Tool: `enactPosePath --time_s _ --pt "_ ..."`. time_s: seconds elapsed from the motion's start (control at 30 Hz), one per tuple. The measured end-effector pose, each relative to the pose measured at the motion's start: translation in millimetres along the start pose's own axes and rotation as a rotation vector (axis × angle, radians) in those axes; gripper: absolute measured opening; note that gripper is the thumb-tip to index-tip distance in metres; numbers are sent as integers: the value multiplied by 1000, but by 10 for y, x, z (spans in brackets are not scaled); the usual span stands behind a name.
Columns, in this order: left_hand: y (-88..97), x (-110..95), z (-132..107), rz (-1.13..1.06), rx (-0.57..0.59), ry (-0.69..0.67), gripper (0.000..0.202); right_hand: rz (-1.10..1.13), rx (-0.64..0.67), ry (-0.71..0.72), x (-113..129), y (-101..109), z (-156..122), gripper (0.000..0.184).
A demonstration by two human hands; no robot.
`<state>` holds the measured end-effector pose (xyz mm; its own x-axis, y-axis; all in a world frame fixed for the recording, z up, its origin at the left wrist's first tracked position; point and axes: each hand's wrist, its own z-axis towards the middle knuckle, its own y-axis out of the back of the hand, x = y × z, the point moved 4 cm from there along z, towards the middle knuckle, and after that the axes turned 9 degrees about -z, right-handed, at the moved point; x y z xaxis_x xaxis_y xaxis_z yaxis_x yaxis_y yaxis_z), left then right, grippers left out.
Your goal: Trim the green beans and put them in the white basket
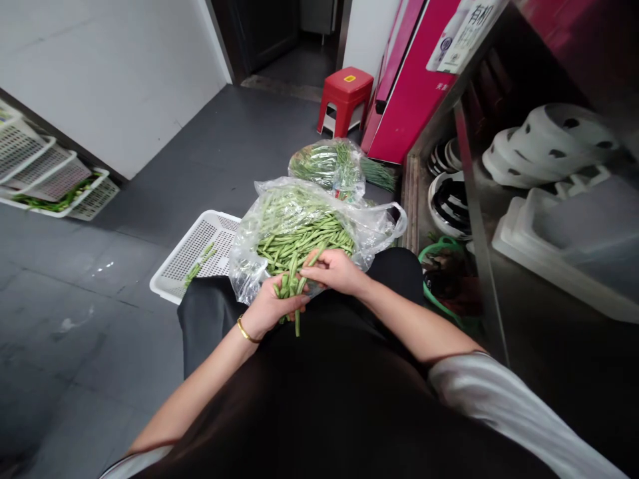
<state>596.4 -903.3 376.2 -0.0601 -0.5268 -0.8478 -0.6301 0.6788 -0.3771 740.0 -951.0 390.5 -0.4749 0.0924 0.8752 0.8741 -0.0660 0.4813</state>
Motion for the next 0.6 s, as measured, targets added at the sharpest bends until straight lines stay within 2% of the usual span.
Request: enactPosePath --time_s 0.1,0.17,0.2,0.27,0.33,0.4,0.43,0.5,0.6 --pt "-1 77 14 -174 -80 61 23 -326 -185 129 68 -143 45 23" --pt "23 118 25 -262 -135 103 24 -538 -229 166 67 -189 81 18" --pt "48 118 32 -267 -164 100 23 -582 -219 137 42 -188 101 17" --pt "121 63 46 -225 -223 15 22 -488 -89 20 -39 -193 124 17" --pt "193 -26 57 -156 -257 -109 23 -217 172 -96 -98 -283 94 20" --pt "234 -95 61 -72 -251 -187 26 54 437 -153 -87 -429 11 21" --pt "243 -115 61 -30 -243 -205 27 144 518 -168 -68 -487 -30 21" --pt "253 -132 52 28 -249 -229 28 208 541 -168 -38 -534 -74 22" --pt "224 -114 40 34 -237 -218 29 127 463 -113 -19 -474 -70 22"
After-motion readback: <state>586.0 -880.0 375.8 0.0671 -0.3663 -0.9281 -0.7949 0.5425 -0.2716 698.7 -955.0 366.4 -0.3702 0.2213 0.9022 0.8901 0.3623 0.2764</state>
